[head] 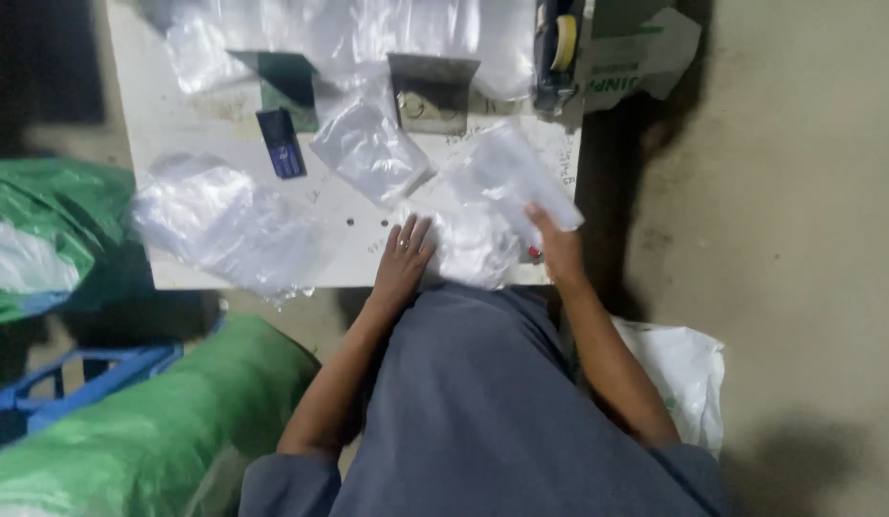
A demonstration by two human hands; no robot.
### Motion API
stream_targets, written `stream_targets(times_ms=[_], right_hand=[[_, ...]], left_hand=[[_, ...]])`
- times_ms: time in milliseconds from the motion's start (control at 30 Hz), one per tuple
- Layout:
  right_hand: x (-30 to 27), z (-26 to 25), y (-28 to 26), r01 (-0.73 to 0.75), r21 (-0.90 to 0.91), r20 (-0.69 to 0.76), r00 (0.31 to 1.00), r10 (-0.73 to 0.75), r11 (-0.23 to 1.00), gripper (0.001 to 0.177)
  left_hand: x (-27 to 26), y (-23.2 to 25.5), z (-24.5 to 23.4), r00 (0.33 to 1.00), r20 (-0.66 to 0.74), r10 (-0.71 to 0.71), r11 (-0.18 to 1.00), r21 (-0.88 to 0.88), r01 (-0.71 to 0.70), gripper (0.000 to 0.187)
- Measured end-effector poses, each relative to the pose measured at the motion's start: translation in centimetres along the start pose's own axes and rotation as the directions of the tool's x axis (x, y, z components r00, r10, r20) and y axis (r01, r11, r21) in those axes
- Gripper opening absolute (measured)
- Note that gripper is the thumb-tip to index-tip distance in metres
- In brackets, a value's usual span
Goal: Manually folding and sealing plastic bags using a tape dispenser at a packaging workstation.
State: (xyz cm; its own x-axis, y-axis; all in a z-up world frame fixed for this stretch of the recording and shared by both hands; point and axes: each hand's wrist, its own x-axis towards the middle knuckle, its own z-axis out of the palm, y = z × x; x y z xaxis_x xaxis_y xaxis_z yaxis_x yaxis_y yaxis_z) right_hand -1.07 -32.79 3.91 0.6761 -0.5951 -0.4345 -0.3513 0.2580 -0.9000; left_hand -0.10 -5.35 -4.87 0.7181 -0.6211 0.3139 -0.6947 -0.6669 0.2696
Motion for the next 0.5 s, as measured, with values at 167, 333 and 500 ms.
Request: stream_targets(times_ms=[167, 333, 500], right_hand=[[-3.3, 2.0, 4.8, -0.146, -0.371, 0.152, 0.965, 0.214, 0.917, 0.056], [-1.1, 1.5, 16.8, -0.2, -0.282, 0.363, 0.883, 0.297, 0.938, 0.072], [-5.1, 4.0, 4.0, -0.269, -0.538, 0.057, 0.934, 0.353, 0.799, 0.121]], left_hand=[[-2.5, -0.8, 0.5, 0.95, -0.077, -0.303, 0.937, -0.204, 0.282, 0.048], [-1.6, -0.8, 1.1, 0.998, 0.035, -0.056, 0.998, -0.013, 0.056, 0.068], [-1.7, -2.4, 2.6, 0.956, 0.28, -0.091, 0.991, -0.065, 0.113, 0.071]])
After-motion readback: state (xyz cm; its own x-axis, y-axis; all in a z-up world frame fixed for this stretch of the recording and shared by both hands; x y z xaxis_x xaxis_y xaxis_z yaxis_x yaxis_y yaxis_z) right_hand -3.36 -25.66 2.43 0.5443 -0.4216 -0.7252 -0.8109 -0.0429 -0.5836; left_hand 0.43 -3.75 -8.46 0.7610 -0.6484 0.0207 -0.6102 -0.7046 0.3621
